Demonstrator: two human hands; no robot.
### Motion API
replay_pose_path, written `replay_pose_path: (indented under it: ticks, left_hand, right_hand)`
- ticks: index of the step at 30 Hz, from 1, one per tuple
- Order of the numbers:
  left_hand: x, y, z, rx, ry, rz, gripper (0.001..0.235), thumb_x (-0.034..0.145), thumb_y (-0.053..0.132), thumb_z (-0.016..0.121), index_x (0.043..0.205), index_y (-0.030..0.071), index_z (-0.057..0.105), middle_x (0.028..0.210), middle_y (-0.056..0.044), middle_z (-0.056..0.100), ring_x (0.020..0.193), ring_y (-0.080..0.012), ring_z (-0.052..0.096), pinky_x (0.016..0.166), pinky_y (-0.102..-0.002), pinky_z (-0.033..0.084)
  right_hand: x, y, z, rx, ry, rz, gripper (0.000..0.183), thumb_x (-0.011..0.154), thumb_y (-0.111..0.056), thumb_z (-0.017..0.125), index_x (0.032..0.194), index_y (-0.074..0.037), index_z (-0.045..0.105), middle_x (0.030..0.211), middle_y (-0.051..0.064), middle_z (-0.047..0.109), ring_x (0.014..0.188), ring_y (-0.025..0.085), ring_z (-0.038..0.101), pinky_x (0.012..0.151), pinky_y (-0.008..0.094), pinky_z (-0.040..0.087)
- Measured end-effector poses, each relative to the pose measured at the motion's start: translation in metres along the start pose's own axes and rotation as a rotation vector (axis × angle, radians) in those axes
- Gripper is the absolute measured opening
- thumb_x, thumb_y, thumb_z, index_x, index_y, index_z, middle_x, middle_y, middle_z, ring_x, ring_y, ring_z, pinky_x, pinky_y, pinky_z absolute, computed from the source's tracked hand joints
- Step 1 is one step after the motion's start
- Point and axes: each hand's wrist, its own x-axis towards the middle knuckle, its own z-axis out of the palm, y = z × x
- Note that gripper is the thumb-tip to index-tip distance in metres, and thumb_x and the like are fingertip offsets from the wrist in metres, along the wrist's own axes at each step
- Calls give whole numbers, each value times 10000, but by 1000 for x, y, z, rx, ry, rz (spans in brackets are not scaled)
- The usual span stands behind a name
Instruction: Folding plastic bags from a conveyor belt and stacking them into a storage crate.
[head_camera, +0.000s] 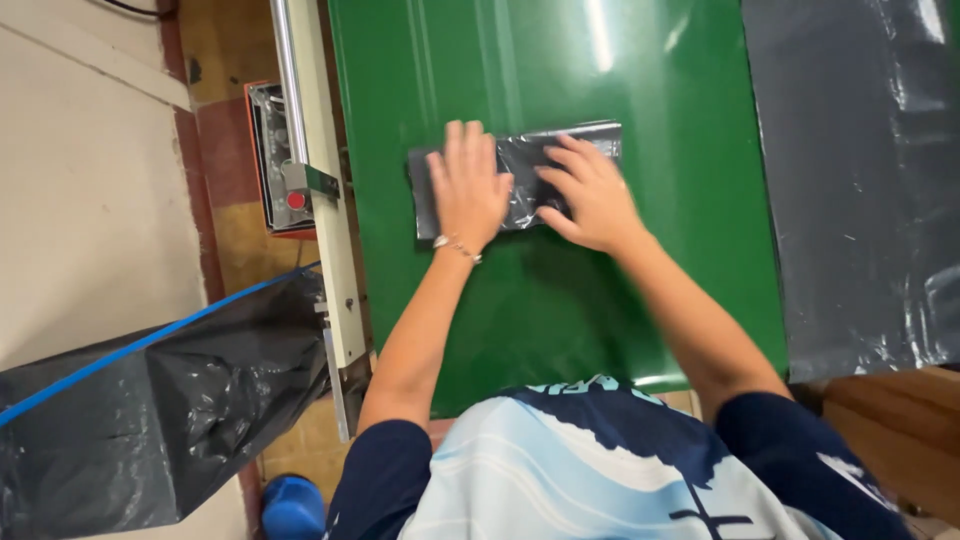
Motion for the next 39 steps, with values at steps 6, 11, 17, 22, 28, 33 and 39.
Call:
replay_pose_path:
  ticks: [6, 11, 17, 22, 28, 33, 39]
  left_hand:
    - [-1, -2, 13, -33, -381, 91, 853, 909, 580, 525, 1543, 52, 307, 1646, -157, 222, 1545, -327, 104, 1196, -648, 160]
    - [-19, -57, -43, -151, -487, 153, 1050, 838, 712, 563, 1553, 10, 249, 1663, -182, 148, 1549, -346, 97, 1200, -633, 206]
    - [-59, -101, -2, 69, 27, 709, 350, 1038, 448, 363, 1056, 188, 598, 1112, -21, 590, 1070, -215, 586, 725, -337, 517]
    - [-50, -64, -17, -22, -173, 773, 163, 878, 262, 534, 727, 200, 520, 689, 20, 510, 652, -225, 572, 488, -363, 454]
    - [-34, -1, -66, -638, -917, 449, 213, 886, 413, 544, 865, 250, 680, 862, -14, 735, 868, -286, 713, 763, -417, 564]
    - [-25, -26, 17, -1153, -1372, -448, 840, 988, 490, 23, 1131, 20, 704, 1266, -135, 669, 1207, -259, 600, 917, -213, 431]
    - [-44, -6, 21, -412, -478, 87, 407, 996, 585, 519, 881, 205, 608, 776, -34, 660, 783, -263, 705, 702, -409, 560]
  right_hand:
    - [11, 4, 82, -128, -97, 122, 803, 970, -623, 478, 1490, -12, 449, 1534, 213, 437, 1463, 358, 344, 1218, 482, 215]
    - [-4, 35, 40, -266, -214, 311, 944, 882, -635, 604, 1528, 24, 405, 1570, 248, 388, 1492, 380, 274, 1243, 501, 127]
    - [11, 20, 29, -154, -193, 194, 806, 826, -408, 694, 1439, 62, 466, 1487, 287, 441, 1427, 460, 338, 1174, 583, 242]
    - [-26, -60, 76, 37, -237, 13, 905, 704, -333, 787, 1471, -16, 424, 1521, 211, 423, 1451, 391, 354, 1206, 529, 253]
    - [-114, -98, 69, 496, 1, 126, 427, 785, -59, 735, 1208, -54, 682, 1262, 120, 678, 1230, 321, 610, 1122, 487, 432]
    - [-150, -75, 67, 933, 91, 826, 165, 991, -155, 614, 896, -123, 744, 822, -14, 694, 835, 104, 619, 816, 406, 522]
    - [-122, -50, 64, 1723, 415, 1408, 234, 1047, -256, 526, 1228, -120, 586, 1140, 110, 705, 1017, 256, 732, 846, 516, 615]
